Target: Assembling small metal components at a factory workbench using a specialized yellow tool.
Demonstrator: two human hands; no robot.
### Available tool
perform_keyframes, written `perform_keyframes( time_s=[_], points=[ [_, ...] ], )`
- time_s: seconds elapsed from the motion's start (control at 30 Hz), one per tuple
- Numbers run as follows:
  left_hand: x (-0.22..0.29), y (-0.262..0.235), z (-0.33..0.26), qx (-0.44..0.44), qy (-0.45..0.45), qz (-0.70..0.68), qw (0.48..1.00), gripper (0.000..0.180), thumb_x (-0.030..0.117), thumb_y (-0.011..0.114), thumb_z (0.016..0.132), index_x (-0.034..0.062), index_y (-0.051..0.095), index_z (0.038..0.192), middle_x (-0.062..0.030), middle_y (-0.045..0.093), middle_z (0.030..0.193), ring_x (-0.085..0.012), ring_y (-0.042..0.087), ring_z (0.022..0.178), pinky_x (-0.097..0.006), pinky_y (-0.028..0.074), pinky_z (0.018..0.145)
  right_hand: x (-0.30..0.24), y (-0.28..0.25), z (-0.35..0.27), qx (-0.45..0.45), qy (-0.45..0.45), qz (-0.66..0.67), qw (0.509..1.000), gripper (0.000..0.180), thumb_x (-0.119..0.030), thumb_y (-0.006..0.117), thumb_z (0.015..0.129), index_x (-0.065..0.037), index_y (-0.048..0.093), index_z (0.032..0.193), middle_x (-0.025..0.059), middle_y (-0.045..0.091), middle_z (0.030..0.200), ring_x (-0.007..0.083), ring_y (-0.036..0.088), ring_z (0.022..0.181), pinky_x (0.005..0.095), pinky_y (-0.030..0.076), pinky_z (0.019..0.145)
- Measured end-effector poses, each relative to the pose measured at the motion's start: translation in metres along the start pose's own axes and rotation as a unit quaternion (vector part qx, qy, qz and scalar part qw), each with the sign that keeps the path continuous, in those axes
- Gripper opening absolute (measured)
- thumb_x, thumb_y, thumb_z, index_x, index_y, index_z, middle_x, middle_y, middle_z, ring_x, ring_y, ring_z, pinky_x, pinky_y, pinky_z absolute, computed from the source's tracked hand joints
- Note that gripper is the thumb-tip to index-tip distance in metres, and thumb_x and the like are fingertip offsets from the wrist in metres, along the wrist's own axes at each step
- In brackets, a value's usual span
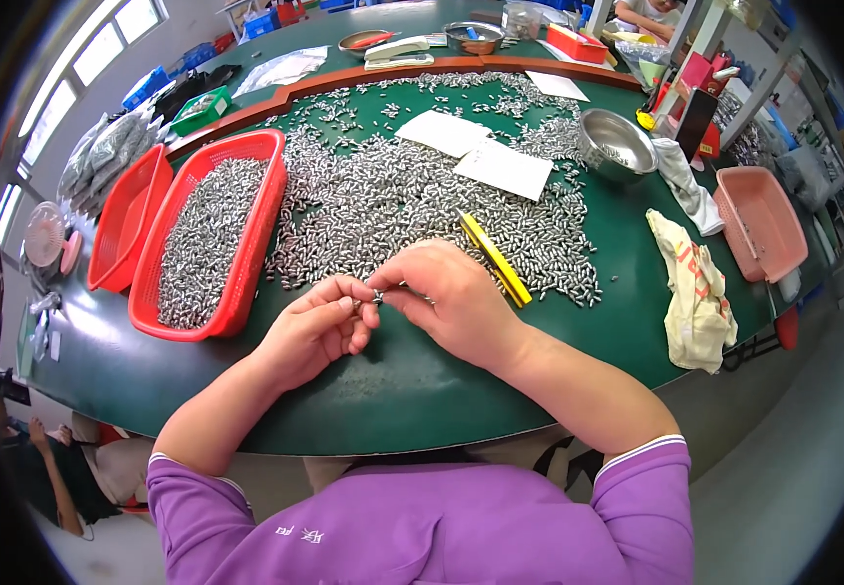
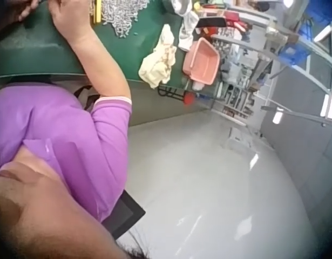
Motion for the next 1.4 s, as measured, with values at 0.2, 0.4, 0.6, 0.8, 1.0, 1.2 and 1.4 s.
perform_keyframes(
  time_s=[0.2, 0.4, 0.6, 0.8, 1.0, 1.2, 1.4],
  points=[
    [-0.007, 0.005, -0.001, 0.020, -0.020, -0.002, 1.000, 0.017, 0.015, 0.053, 0.096, 0.0067, 0.050, 0.111, -0.0030, 0.059, 0.094, -0.0076, 0.052, 0.073, -0.022, 0.043, 0.066, -0.011, 0.002, -0.001, -0.010, -0.039, 0.015, 0.999, 0.020, -0.005, 0.075, 0.072, -0.008, 0.067, 0.090, 0.0039, 0.063, 0.089, 0.0224, 0.060, 0.087, 0.0338, 0.048, 0.078],
    [-0.009, 0.001, -0.003, 0.028, -0.034, 0.065, 0.997, 0.016, 0.017, 0.059, 0.094, 0.0077, 0.054, 0.106, -0.0006, 0.060, 0.089, -0.0055, 0.050, 0.069, -0.019, 0.039, 0.060, -0.007, 0.008, -0.002, -0.025, -0.016, 0.001, 1.000, 0.020, -0.010, 0.079, 0.068, -0.011, 0.067, 0.085, 0.0024, 0.061, 0.087, 0.0210, 0.059, 0.088, 0.0333, 0.047, 0.078],
    [-0.009, 0.000, -0.004, 0.044, -0.038, 0.012, 0.998, 0.015, 0.019, 0.056, 0.096, 0.0069, 0.056, 0.104, -0.0006, 0.059, 0.089, -0.0060, 0.050, 0.069, -0.019, 0.040, 0.061, -0.004, 0.004, -0.001, -0.012, -0.006, 0.007, 1.000, 0.020, -0.008, 0.077, 0.070, -0.010, 0.068, 0.088, 0.0025, 0.060, 0.087, 0.0202, 0.058, 0.087, 0.0328, 0.047, 0.076],
    [-0.010, -0.004, -0.003, 0.050, -0.041, -0.019, 0.998, 0.015, 0.021, 0.054, 0.097, 0.0072, 0.056, 0.104, -0.0011, 0.059, 0.089, -0.0067, 0.049, 0.069, -0.020, 0.041, 0.062, -0.018, -0.001, -0.002, 0.004, -0.077, -0.024, 0.997, 0.022, -0.007, 0.076, 0.072, -0.010, 0.070, 0.092, 0.0028, 0.059, 0.087, 0.0212, 0.058, 0.083, 0.0338, 0.047, 0.073],
    [-0.008, -0.004, 0.000, 0.044, -0.044, -0.018, 0.998, 0.015, 0.021, 0.054, 0.097, 0.0076, 0.056, 0.103, -0.0007, 0.059, 0.089, -0.0069, 0.049, 0.069, -0.020, 0.041, 0.063, -0.017, 0.000, 0.002, -0.011, -0.087, -0.048, 0.995, 0.022, -0.007, 0.076, 0.072, -0.010, 0.070, 0.093, 0.0041, 0.059, 0.089, 0.0220, 0.058, 0.085, 0.0339, 0.048, 0.072],
    [0.003, -0.002, 0.006, 0.014, -0.015, 0.012, 1.000, 0.005, 0.013, 0.054, 0.096, 0.0091, 0.052, 0.096, -0.0027, 0.058, 0.090, -0.0073, 0.049, 0.069, -0.021, 0.041, 0.062, -0.004, -0.021, 0.004, 0.051, -0.034, -0.095, 0.994, 0.028, -0.009, 0.071, 0.075, -0.012, 0.066, 0.102, 0.0076, 0.060, 0.097, 0.0269, 0.058, 0.092, 0.0358, 0.048, 0.081],
    [-0.007, 0.022, 0.006, -0.132, -0.082, 0.067, 0.986, 0.005, 0.008, 0.055, 0.092, 0.0089, 0.050, 0.092, -0.0065, 0.056, 0.089, -0.0071, 0.042, 0.062, -0.019, 0.035, 0.055, -0.097, -0.147, 0.016, 0.375, -0.096, 0.111, 0.915, 0.035, -0.008, 0.054, 0.090, 0.001, 0.049, 0.123, 0.0100, 0.056, 0.118, 0.0216, 0.055, 0.108, 0.0342, 0.044, 0.097]
  ],
)
Point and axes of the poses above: each hand's wrist, its own z-axis towards the middle knuckle, its own y-axis out of the palm, x = y × z, the point moved 10 cm from there along z, towards the middle knuckle
